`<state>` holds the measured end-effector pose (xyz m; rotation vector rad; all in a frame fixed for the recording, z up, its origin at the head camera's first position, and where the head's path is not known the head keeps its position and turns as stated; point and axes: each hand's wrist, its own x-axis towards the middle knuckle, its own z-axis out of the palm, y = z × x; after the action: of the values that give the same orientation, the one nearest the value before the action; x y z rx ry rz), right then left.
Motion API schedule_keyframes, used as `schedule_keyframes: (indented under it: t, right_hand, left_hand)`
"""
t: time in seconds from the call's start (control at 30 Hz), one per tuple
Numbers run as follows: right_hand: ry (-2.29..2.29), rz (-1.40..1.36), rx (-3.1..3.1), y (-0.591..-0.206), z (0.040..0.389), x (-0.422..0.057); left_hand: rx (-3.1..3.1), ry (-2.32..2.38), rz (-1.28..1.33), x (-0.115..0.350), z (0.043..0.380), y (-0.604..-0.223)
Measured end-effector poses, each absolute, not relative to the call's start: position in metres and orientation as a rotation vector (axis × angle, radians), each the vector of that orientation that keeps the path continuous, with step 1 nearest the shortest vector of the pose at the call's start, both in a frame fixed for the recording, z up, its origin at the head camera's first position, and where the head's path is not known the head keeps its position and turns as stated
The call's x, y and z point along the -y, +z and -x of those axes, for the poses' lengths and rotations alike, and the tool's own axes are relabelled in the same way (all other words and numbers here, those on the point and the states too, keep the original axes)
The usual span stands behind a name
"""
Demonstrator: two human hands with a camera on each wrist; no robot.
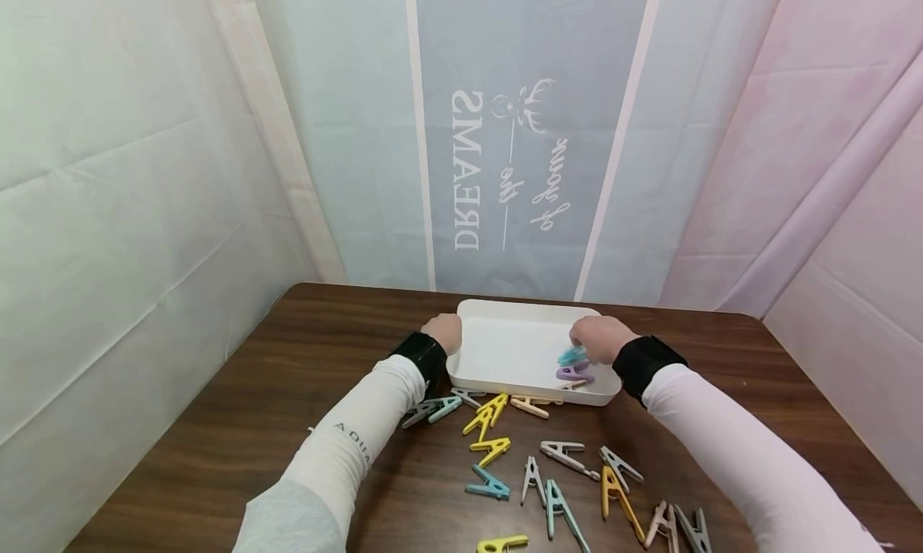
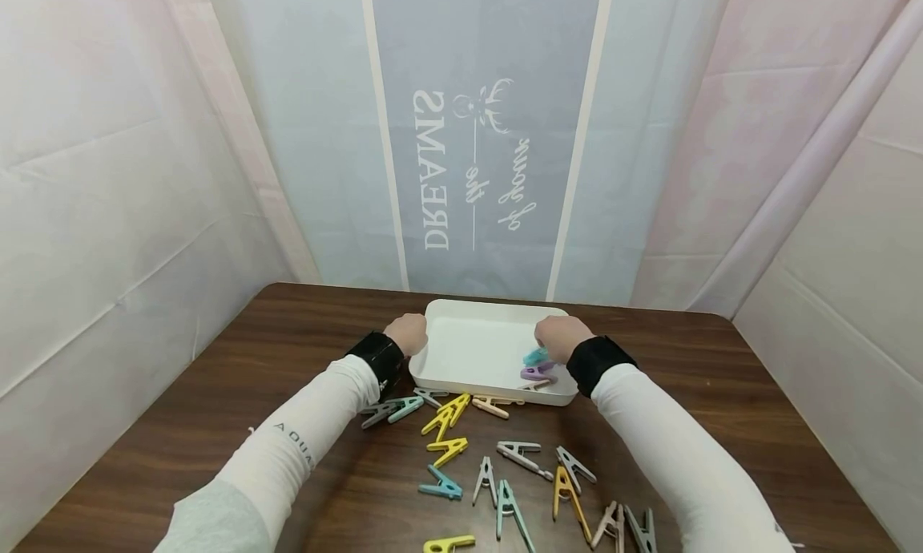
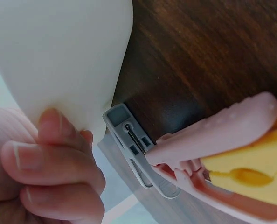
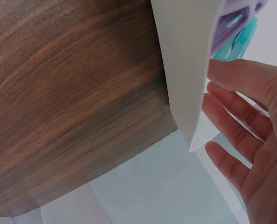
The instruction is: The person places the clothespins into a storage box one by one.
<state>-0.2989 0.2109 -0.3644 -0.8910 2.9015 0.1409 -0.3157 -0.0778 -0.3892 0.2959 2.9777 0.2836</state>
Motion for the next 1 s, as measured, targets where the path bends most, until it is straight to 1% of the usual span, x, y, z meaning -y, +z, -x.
schedule_keyframes:
  t: [0.5, 0.83, 1.0]
  right_hand:
    - [0.168, 0.945, -2.954, -0.378, 0.305, -0.222]
    - [0.176, 0.904, -2.939, -0.377, 0.304, -0.221]
    - [0.153, 0.886, -2.905, -0.365, 0.304, -0.223]
  left_hand:
    - [-2.976, 0.313, -0.305, 0.078, 0.322, -0.395]
    - [-2.967, 0.314, -0.304, 0.077, 0.321, -0.395]
    - [-2.983, 0.285, -0.321, 0.080, 0.326, -0.398]
